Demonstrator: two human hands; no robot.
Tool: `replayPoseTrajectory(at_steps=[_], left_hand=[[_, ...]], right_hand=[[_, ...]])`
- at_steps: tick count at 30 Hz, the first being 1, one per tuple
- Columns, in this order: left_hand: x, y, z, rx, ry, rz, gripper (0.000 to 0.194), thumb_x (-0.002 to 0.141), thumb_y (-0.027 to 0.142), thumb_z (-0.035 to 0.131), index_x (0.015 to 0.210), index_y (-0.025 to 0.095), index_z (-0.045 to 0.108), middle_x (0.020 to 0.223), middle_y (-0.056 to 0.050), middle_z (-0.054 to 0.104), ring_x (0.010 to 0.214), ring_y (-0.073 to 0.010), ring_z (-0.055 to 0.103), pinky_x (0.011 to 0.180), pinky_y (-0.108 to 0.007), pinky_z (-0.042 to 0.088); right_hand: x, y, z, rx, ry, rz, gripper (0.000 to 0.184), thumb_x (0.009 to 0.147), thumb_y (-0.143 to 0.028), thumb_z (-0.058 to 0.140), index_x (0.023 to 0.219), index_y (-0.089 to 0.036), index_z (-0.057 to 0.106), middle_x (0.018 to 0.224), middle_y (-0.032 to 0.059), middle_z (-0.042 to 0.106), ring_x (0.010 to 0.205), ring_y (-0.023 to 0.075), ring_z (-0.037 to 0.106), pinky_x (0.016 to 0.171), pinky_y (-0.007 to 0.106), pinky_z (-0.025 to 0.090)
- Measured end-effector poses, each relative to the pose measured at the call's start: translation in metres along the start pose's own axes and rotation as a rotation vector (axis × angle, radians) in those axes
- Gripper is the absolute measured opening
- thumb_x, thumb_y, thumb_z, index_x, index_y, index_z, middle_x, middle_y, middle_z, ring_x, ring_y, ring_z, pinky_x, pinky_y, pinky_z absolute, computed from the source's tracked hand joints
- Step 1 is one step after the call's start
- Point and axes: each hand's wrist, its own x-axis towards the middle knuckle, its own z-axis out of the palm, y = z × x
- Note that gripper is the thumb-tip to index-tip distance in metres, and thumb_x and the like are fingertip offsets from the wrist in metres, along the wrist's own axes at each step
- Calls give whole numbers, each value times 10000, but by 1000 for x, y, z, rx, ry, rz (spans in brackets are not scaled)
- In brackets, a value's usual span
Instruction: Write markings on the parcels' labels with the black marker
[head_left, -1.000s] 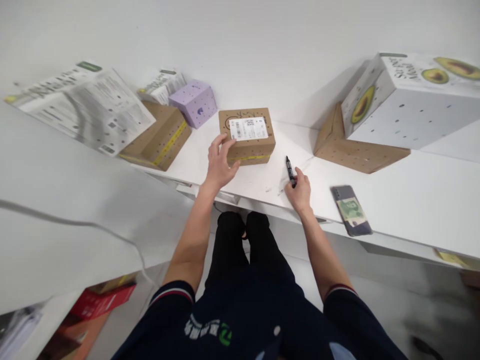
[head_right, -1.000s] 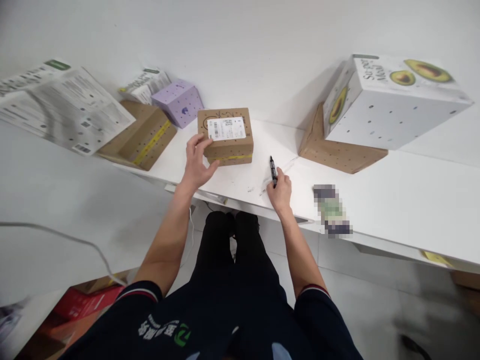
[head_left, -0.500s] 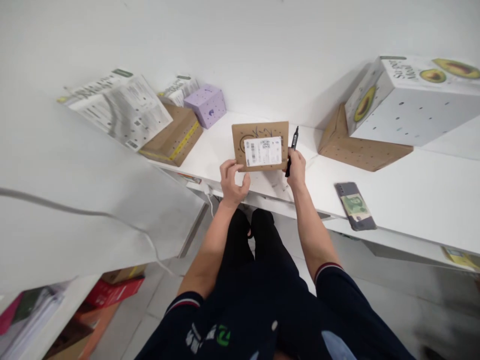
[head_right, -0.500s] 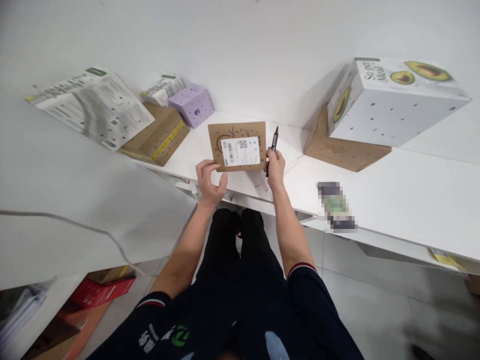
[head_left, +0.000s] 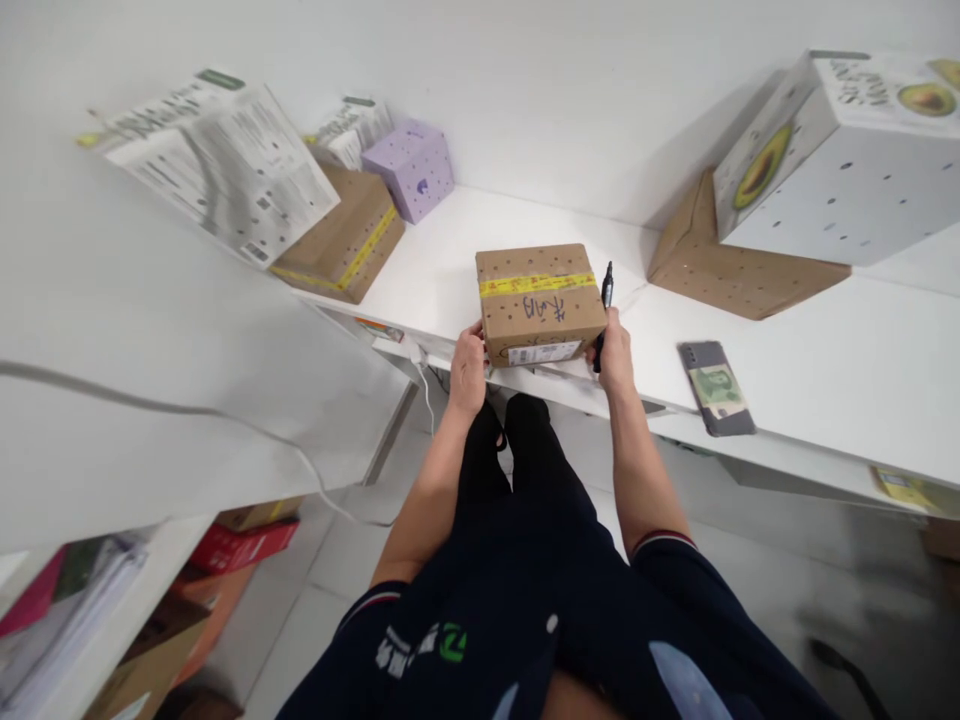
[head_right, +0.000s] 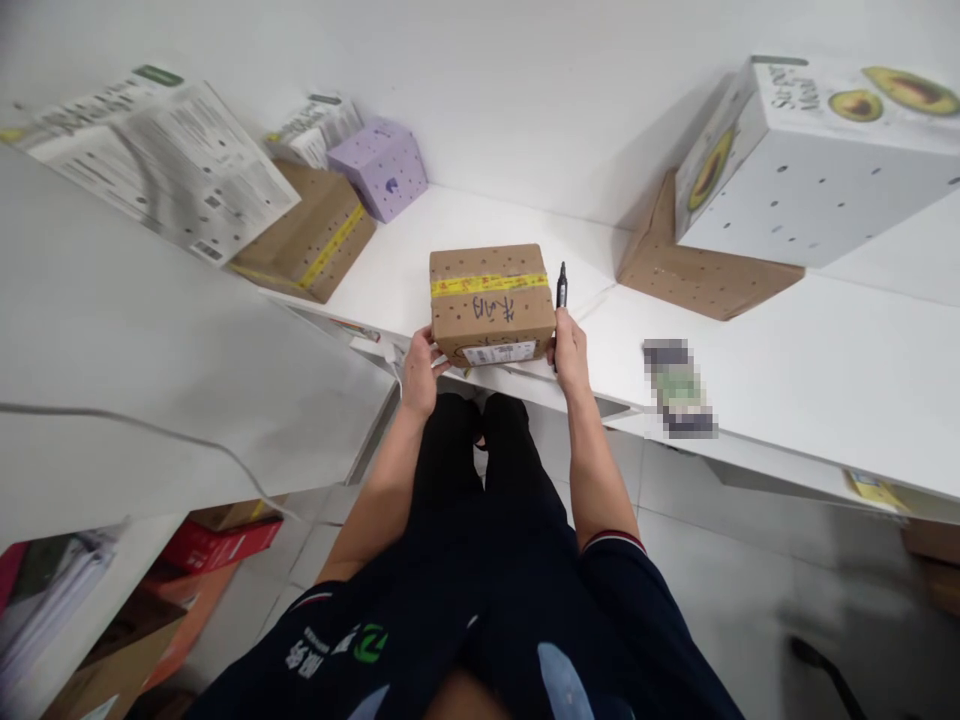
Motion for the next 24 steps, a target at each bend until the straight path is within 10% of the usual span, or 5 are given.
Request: replayPoseTrajectory(at_steps=[8, 24], left_hand=[[5, 15, 2, 19, 28, -11, 606, 771, 778, 591, 1037, 234, 586, 1091, -69, 668, 1050, -227, 654, 825, -348, 576], [0, -8, 1, 39, -51, 255, 561, 896, 600, 576, 1326, 246, 508, 1376, -128, 594, 1290, -279, 571, 1075, -467, 480]], right_hand=[[-17, -23, -6, -45, -44, -68, 541, 812, -734, 577, 691, -211, 507, 451, -71, 430, 401, 71, 380, 388, 204, 293], [-11, -5, 0, 233, -41, -86, 354, 763, -444, 671, 1016, -198, 707, 530, -98, 443, 397, 52, 398, 392, 195, 330]])
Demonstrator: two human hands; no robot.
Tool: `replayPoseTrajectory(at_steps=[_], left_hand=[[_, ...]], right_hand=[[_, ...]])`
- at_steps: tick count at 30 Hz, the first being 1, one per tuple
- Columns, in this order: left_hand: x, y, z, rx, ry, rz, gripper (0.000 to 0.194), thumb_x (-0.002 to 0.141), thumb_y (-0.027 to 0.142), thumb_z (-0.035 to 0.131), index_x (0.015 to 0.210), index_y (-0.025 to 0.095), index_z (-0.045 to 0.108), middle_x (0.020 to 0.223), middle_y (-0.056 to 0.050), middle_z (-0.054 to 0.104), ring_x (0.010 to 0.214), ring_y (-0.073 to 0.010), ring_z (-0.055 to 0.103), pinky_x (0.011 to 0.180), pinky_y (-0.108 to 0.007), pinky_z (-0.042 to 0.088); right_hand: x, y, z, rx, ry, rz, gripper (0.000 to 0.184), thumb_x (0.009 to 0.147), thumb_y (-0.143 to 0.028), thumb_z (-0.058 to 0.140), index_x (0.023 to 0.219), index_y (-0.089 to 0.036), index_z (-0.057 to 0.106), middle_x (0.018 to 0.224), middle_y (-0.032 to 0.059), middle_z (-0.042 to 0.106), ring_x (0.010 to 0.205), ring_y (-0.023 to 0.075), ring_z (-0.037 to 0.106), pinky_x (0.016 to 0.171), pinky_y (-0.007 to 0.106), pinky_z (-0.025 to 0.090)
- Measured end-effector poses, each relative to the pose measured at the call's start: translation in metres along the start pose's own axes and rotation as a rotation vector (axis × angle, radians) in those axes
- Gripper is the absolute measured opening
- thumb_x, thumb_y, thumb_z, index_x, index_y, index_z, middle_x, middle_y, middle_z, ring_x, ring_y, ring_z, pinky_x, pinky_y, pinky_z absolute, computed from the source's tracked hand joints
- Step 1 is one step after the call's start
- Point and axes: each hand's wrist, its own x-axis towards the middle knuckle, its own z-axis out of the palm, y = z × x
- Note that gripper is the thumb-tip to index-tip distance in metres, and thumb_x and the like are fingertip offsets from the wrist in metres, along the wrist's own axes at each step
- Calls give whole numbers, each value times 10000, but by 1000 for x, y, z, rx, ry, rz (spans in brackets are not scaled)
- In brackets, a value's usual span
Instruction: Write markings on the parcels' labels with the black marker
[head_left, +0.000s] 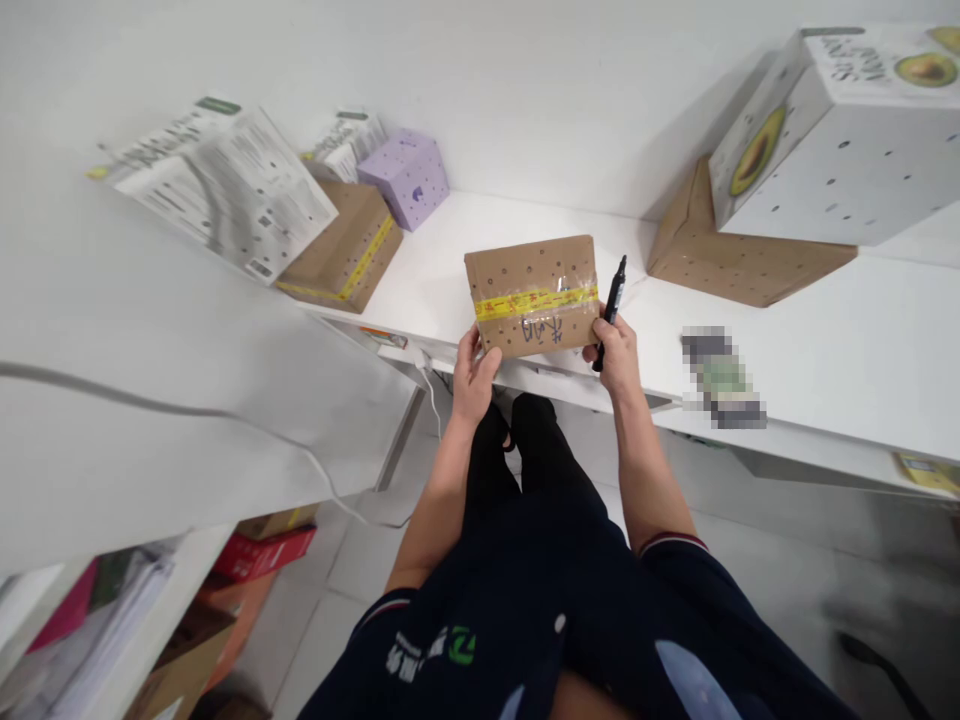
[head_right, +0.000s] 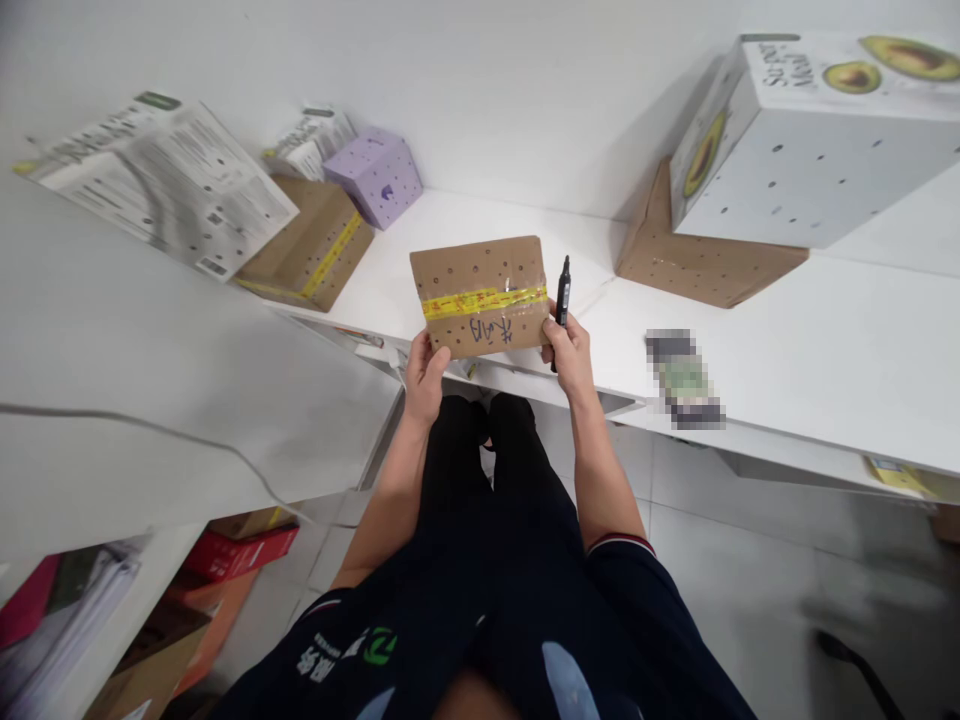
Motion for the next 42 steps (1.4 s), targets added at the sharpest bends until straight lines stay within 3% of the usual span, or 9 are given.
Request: replayPoseTrajectory(at_steps=[9, 13, 18, 23, 27, 32, 34, 37, 42], left_hand=[[-11, -2, 3, 38, 6, -6, 612, 892, 623, 563, 1389, 280, 461, 1432, -131, 545, 1332, -282, 536, 1082, -455, 466], [-16, 10, 2, 177, 12, 62, 615, 929, 633, 480, 1443, 297, 435, 1480, -124, 487, 1402, -274, 447, 1158, -489, 380], [-11, 31, 5, 305, 41, 165, 550, 960, 623, 407, 1391, 304, 528, 1483, -106, 445, 1475, -265, 300, 1215, -491, 291], [-2, 46, 8, 267, 8, 199, 486, 978, 553, 437, 1359, 286, 575, 1435, -112, 430, 1429, -252, 377, 1201, -457, 336], [3, 61, 7, 339, 46, 216, 448, 969, 532, 479, 1301, 268, 624, 1390, -115, 442, 1374, -247, 442, 1160, -426, 404], [10, 79, -2, 483, 118, 305, 363, 973, 467, 505, 1203, 244, 676, 1348, -112, 486, 1324, -246, 486, 1136, -437, 432], [14, 79, -6, 527, 120, 334, 333, 971, 440, 513, 1171, 241, 690, 1327, -113, 512, 1298, -250, 504, 1121, -447, 444], [21, 73, -9, 572, 67, 383, 316, 963, 404, 527, 1169, 232, 695, 1316, -128, 548, 1282, -270, 508, 1101, -469, 451], [29, 63, -9, 602, -123, 482, 344, 959, 355, 530, 1258, 237, 652, 1401, -134, 543, 1353, -288, 476, 1173, -520, 377]], right_hand=[[0, 14, -5, 113, -43, 9, 434, 729, -515, 708, 1038, -212, 677, 558, -104, 439, 407, 51, 358, 418, 214, 365], [-8, 11, -3, 153, -13, 49, 430, 713, -572, 729, 942, -223, 625, 603, -99, 459, 408, 42, 357, 422, 215, 388], [-14, 6, 1, 218, 49, 121, 499, 673, -640, 740, 864, -224, 540, 613, -105, 455, 391, 26, 303, 383, 199, 345], [-16, 4, 7, 287, 47, 199, 527, 682, -682, 708, 823, -217, 504, 620, -102, 488, 375, 13, 246, 372, 193, 308], [-20, 6, 15, 304, 72, 258, 519, 679, -682, 706, 830, -226, 509, 615, -107, 481, 378, 21, 243, 377, 202, 325], [-24, 16, 29, 332, 70, 329, 510, 646, -620, 771, 825, -233, 491, 623, -123, 489, 368, 8, 247, 381, 190, 354], [-23, 21, 35, 310, 104, 352, 496, 625, -556, 813, 866, -237, 519, 553, -146, 426, 362, 14, 262, 383, 180, 363], [-16, 28, 42, 224, 184, 379, 470, 601, -453, 837, 913, -227, 567, 474, -164, 373, 354, 29, 291, 366, 171, 370], [-10, 28, 40, 34, 307, 317, 331, 642, -388, 779, 845, -200, 596, 469, -140, 435, 358, 38, 356, 374, 183, 440]])
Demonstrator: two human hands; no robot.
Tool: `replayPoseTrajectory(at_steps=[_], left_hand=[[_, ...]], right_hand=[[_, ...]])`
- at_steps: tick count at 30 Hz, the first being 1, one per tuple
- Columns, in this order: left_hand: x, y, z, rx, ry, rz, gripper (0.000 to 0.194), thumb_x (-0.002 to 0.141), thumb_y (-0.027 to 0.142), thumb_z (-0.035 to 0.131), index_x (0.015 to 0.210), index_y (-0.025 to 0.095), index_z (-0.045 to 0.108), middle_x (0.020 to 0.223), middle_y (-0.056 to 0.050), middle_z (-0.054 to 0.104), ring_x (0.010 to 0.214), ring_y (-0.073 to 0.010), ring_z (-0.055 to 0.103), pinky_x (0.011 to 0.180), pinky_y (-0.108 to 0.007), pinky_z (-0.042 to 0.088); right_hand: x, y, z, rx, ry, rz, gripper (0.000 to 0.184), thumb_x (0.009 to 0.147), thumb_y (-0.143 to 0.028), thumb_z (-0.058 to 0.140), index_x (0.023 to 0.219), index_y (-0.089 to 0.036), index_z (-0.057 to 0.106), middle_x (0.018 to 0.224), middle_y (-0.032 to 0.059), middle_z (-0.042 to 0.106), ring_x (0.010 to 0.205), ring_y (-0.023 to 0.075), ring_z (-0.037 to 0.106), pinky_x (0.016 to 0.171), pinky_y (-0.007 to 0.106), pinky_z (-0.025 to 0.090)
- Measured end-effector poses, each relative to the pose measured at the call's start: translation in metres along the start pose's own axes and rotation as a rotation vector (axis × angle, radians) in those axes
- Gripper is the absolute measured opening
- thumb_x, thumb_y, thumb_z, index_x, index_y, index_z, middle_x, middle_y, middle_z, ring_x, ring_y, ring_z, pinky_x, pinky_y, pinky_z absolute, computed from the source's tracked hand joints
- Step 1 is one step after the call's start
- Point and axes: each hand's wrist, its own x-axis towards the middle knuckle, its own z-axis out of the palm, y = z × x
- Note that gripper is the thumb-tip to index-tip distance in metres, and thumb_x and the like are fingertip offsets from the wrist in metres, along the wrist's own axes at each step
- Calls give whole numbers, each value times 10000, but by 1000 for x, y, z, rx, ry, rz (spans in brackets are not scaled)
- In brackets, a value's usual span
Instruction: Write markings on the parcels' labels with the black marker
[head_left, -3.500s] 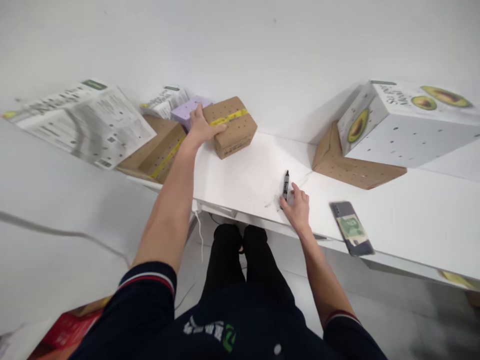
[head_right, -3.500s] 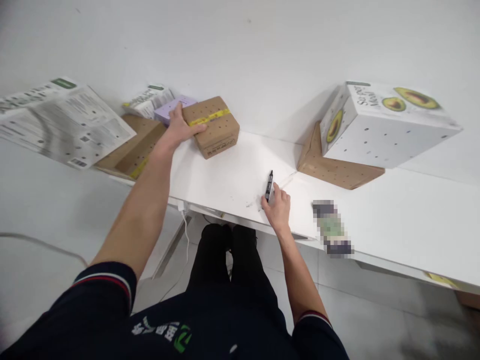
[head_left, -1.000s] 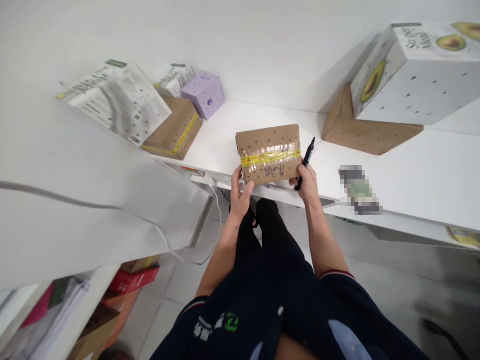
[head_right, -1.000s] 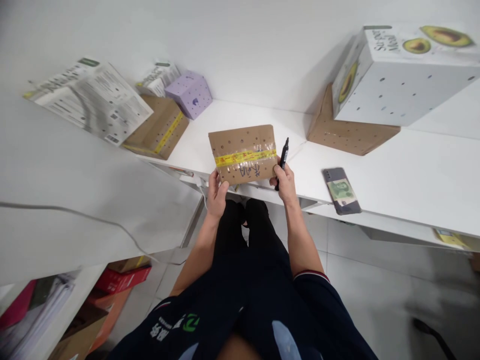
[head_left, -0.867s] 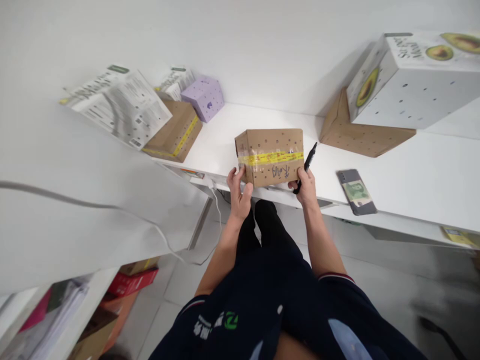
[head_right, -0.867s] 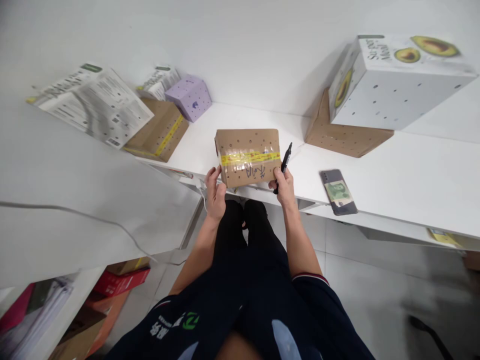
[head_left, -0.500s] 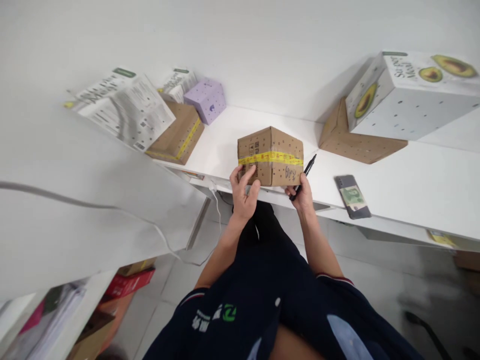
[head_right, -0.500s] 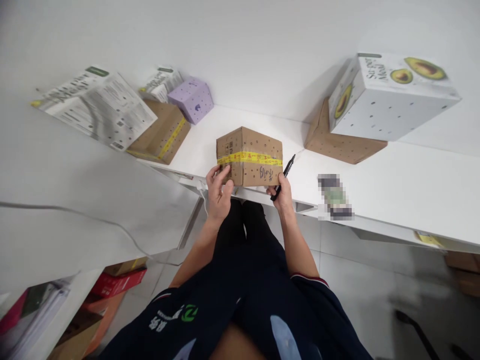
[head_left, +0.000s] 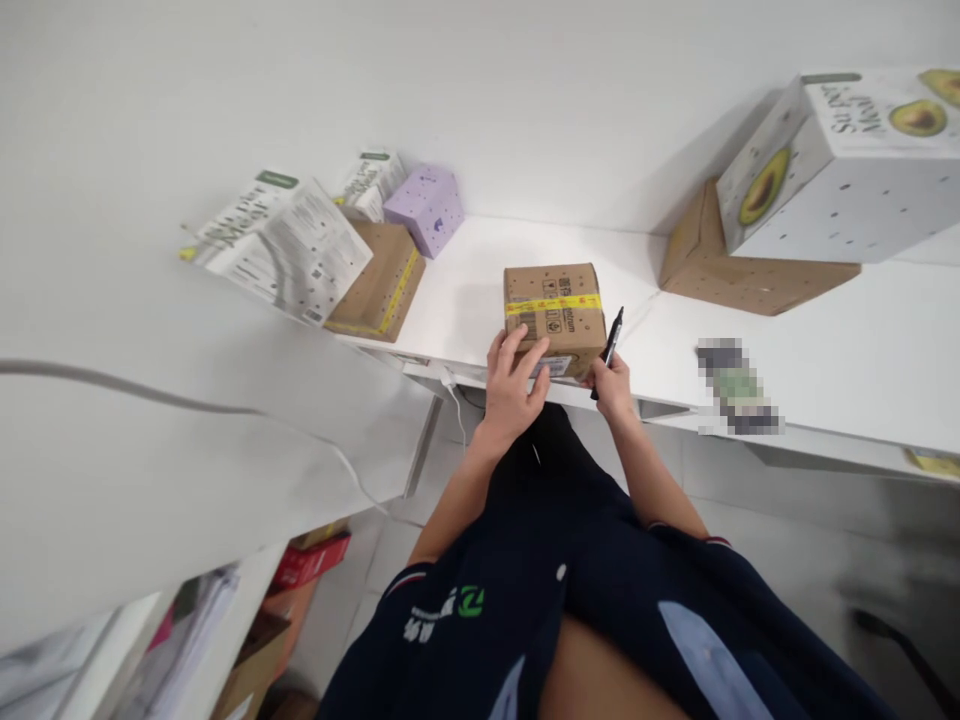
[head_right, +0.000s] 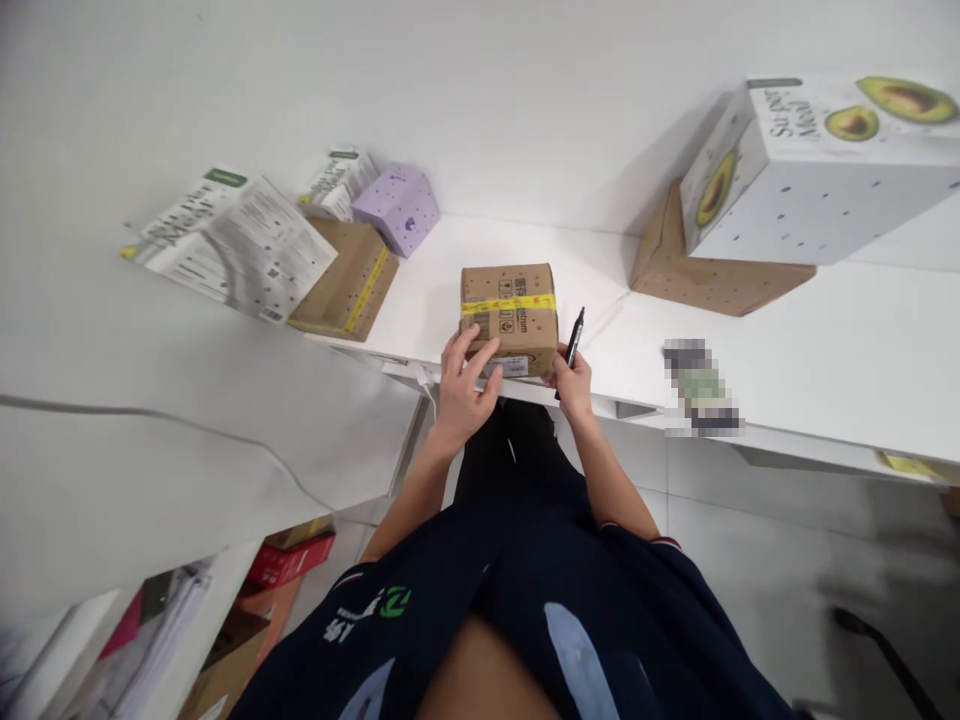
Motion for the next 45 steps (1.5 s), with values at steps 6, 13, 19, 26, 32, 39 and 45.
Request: replayPoseTrajectory(at_steps=[6, 13, 19, 26, 32, 39, 45], left_hand=[[-9, -16, -10, -182, 39, -113, 501, 951, 434, 553, 1419, 270, 483, 1518, -134, 449, 1429, -278, 428, 1111, -478, 463], [-33, -29, -10, -473, 125, -629, 379, 971, 501, 499, 1193, 221, 625, 1213, -105, 653, 1147, -215, 631, 1016, -406, 507], [-43, -34, 10, -603, 98, -931, 373, 861, 505, 660, 1118, 235, 638, 1140, -74, 648, 1027, -193, 639, 893, -327, 528], [-40, -41, 44, -1039, 138, -1342, 345, 866, 515, 628, 1010, 245, 469, 864, 2, 636, 718, -150, 685, 699, -279, 525], [-34, -27, 51, -1093, 261, -1294, 392, 843, 513, 667, 1018, 249, 435, 815, 12, 621, 682, -158, 678, 745, -334, 548], [-26, -12, 30, -811, 429, -909, 614, 729, 632, 751, 1151, 231, 556, 1004, -43, 616, 917, -168, 642, 778, -297, 552], [-10, -11, 12, -482, 396, -593, 510, 874, 629, 594, 1151, 202, 628, 1014, -76, 650, 925, -159, 629, 801, -276, 541]], right_hand=[[-25, -26, -14, 40, -8, -76, 324, 763, -468, 715, 944, -204, 669, 897, -17, 704, 386, 2, 359, 389, 192, 469], [-61, -59, -13, -272, -68, -288, 458, 859, -469, 646, 1267, -263, 622, 1181, 56, 700, 488, 41, 479, 444, 220, 502], [-58, -73, -10, -694, -156, -756, 425, 932, -389, 567, 1338, -274, 608, 1277, 86, 664, 1092, 232, 655, 959, 451, 571], [-39, -58, -8, -845, -179, -895, 350, 941, -384, 571, 1264, -274, 650, 1311, 109, 597, 1199, 240, 626, 1042, 456, 532], [-29, -46, -16, -754, -121, -984, 349, 932, -366, 575, 1248, -238, 650, 1276, 122, 618, 1212, 239, 609, 1038, 437, 521], [-26, -36, -30, -499, -55, -513, 515, 860, -474, 626, 1297, -202, 603, 779, -6, 646, 530, 111, 539, 542, 281, 529], [-28, -33, -25, -380, -62, -354, 553, 801, -514, 654, 1236, -173, 640, 1065, 67, 707, 521, 66, 506, 462, 234, 480]])
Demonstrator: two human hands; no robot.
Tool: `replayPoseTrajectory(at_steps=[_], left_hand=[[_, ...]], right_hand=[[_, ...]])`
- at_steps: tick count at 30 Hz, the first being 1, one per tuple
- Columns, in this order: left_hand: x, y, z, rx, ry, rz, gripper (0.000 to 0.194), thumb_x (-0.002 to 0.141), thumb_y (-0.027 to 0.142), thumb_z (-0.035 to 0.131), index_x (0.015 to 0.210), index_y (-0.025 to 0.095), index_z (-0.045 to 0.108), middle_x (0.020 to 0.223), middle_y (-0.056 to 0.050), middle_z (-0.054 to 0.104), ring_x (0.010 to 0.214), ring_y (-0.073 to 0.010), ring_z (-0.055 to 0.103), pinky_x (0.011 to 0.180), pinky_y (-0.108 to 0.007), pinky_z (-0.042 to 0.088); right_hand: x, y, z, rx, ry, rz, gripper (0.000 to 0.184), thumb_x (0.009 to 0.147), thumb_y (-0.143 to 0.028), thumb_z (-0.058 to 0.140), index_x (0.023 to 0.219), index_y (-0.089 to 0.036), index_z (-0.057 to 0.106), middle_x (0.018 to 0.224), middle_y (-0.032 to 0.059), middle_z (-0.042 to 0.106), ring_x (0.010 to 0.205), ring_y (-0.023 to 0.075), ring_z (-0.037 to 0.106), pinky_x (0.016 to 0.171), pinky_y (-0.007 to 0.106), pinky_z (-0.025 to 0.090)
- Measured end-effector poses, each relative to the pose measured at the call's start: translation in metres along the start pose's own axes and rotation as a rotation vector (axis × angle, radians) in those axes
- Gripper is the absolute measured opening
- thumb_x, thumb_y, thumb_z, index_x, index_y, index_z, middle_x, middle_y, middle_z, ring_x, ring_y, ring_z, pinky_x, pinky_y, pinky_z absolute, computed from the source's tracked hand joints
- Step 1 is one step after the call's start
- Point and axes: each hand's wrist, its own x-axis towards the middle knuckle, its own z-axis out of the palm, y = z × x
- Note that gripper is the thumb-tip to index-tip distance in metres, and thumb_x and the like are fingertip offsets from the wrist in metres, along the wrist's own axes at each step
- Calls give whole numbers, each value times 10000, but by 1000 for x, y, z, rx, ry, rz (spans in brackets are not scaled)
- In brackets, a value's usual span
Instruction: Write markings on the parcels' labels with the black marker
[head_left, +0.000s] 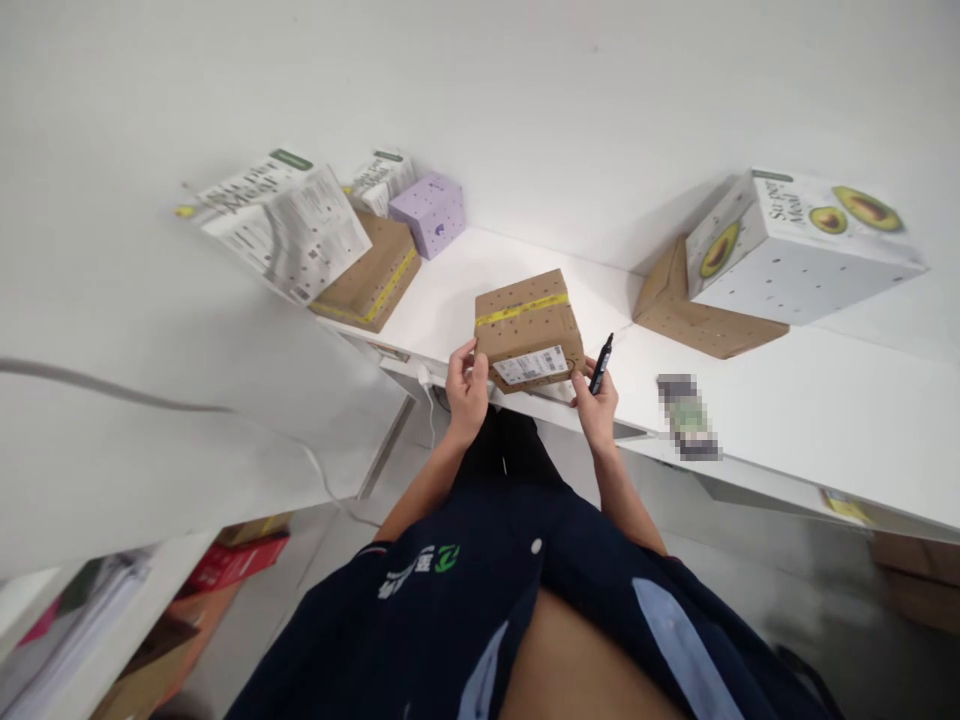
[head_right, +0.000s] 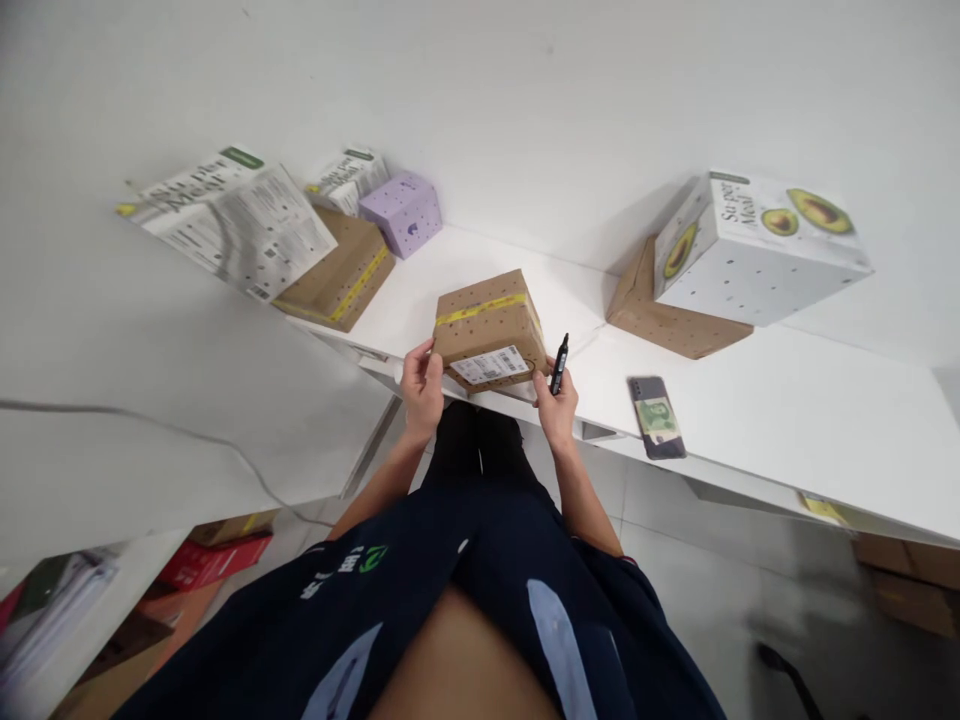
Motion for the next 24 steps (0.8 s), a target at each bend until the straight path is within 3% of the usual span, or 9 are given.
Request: replayPoseTrajectory(at_steps=[3, 9, 16, 20, 24], left_hand=[[6, 2, -2, 98, -57, 86, 449, 931, 570, 544, 1172, 204, 639, 1068, -96, 659, 948, -165, 630, 782, -272, 551], [8, -1, -3, 220, -150, 200, 384, 958, 491, 538, 1211, 217, 632, 1078, -90, 633, 915, -152, 623, 779, -282, 569], [10, 6, -3, 274, -238, 229, 387, 955, 497, 535, 1207, 227, 650, 1069, -93, 627, 946, -174, 626, 810, -313, 557], [6, -7, -6, 105, -160, 59, 471, 925, 572, 545, 1254, 241, 607, 1136, -95, 631, 1032, -183, 618, 916, -322, 509], [-3, -34, -7, -112, 31, -421, 429, 868, 606, 587, 1076, 230, 585, 973, -44, 621, 873, -150, 638, 830, -299, 508]], right_hand=[[-3, -1, 1, 15, -5, 65, 539, 803, -513, 637, 1219, -172, 655, 1132, 81, 707, 532, 64, 510, 442, 226, 479], [-3, 8, -4, -93, -19, 167, 599, 741, -537, 639, 1157, -110, 694, 924, 58, 711, 455, 60, 483, 423, 249, 501], [-1, 18, -4, -50, -38, 227, 588, 709, -542, 666, 1120, -123, 703, 1008, 67, 725, 463, 50, 489, 403, 231, 504], [-6, 8, -7, -19, 34, 160, 599, 789, -536, 619, 1256, -163, 639, 1107, 80, 714, 462, 47, 489, 413, 232, 490], [-5, -4, -11, -81, 65, -64, 578, 885, -523, 540, 1383, -229, 557, 1269, 111, 663, 634, 112, 612, 560, 281, 567]])
